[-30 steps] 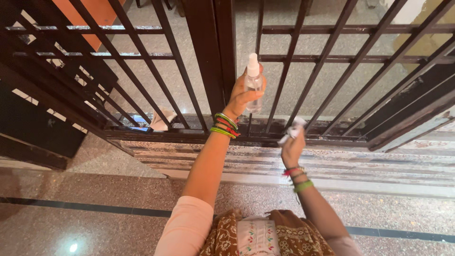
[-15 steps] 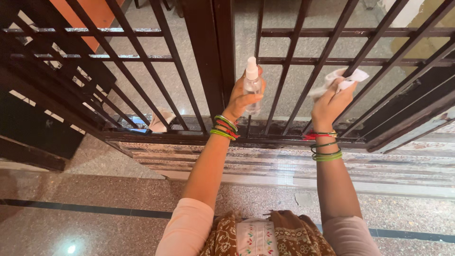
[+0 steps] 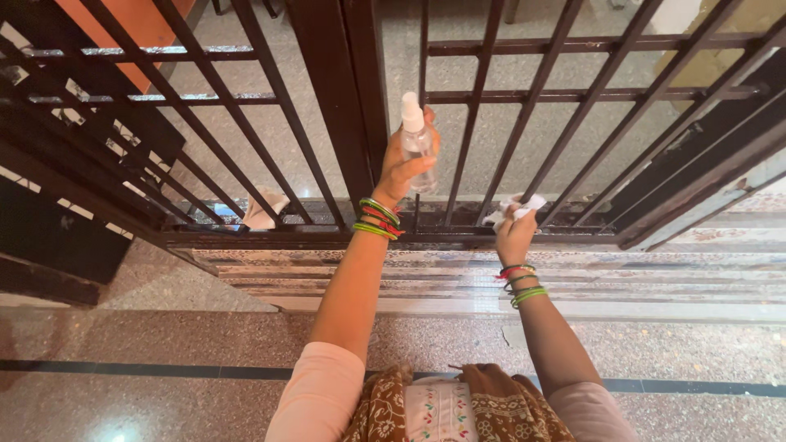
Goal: The person cleans a metal security gate by spraying a liquid from a small bottle and wiping the bars with a white cloth. The person repeatedly sprays and wipes the lower horizontal and vertical bars of the gate.
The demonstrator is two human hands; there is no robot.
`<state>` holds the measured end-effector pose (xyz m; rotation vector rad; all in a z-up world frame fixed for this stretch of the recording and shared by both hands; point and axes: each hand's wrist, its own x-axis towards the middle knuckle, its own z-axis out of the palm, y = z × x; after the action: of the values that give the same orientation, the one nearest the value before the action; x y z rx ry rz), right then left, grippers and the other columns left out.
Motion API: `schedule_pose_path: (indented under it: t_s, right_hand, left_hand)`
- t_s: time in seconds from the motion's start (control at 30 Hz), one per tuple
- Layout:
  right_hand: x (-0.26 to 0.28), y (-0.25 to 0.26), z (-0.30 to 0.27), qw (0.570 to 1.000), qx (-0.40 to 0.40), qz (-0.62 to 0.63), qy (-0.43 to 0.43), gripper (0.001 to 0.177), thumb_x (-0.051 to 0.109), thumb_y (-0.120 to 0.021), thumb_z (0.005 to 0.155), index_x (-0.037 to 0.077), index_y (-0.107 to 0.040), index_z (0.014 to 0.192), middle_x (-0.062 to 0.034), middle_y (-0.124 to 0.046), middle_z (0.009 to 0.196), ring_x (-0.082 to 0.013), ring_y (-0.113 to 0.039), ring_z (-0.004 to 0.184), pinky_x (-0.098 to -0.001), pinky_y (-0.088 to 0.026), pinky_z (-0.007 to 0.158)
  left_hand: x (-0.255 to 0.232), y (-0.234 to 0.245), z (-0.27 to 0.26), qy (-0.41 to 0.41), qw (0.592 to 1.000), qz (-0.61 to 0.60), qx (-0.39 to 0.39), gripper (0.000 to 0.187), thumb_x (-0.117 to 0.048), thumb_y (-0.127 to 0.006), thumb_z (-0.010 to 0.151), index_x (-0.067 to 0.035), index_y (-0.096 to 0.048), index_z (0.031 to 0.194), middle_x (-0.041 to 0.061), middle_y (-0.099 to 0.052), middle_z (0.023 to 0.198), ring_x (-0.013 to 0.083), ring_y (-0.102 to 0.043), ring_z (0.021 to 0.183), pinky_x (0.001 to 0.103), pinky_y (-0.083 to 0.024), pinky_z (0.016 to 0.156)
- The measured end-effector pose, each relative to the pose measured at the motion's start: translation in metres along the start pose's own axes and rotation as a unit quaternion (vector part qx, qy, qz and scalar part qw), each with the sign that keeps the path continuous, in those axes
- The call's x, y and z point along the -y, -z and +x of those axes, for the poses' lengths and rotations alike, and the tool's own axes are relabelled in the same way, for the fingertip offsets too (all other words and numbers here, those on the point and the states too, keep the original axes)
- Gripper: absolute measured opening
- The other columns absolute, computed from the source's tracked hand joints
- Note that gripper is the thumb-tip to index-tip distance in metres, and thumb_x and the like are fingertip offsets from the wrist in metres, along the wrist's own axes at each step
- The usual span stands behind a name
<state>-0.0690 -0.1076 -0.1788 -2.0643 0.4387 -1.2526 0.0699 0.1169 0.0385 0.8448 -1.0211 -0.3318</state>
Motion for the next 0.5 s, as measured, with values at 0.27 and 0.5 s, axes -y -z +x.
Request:
schedule_pose_path:
  t_s: [0.27,0.5]
  right_hand:
    - [0.019,0.030,-0.036,0.992,-0.099,0.060,-0.058,0.033,0.006,-0.041,0.102,-0.004,-0.054,0.130,-0.0199,-0.066,0.116,-0.0330,-0.065,0.105,-0.0476,-0.052,0.093]
    - [0.068,0.065,0.002,0.930,-0.153,0.240,-0.232,0.036,0.016,-0.038,0.110,0.001,-0.043,0.142,-0.0170,-0.053,0.132,-0.0258,-0.057,0.096,-0.0407,-0.049,0.079]
  left_hand:
    - [-0.003,0.002,0.001,0.005,1.000,0.009,0.006,0.066,-0.028,-0.078,0.078,-0.006,-0.045,0.132,-0.001,-0.053,0.090,0.0091,-0.050,0.083,0.025,-0.040,0.080]
    - [-0.002,0.000,0.002,-0.007,1.000,0.020,0.005,0.065,-0.028,-0.078,0.078,-0.007,-0.045,0.129,0.000,-0.055,0.090,0.0087,-0.052,0.083,0.025,-0.041,0.080]
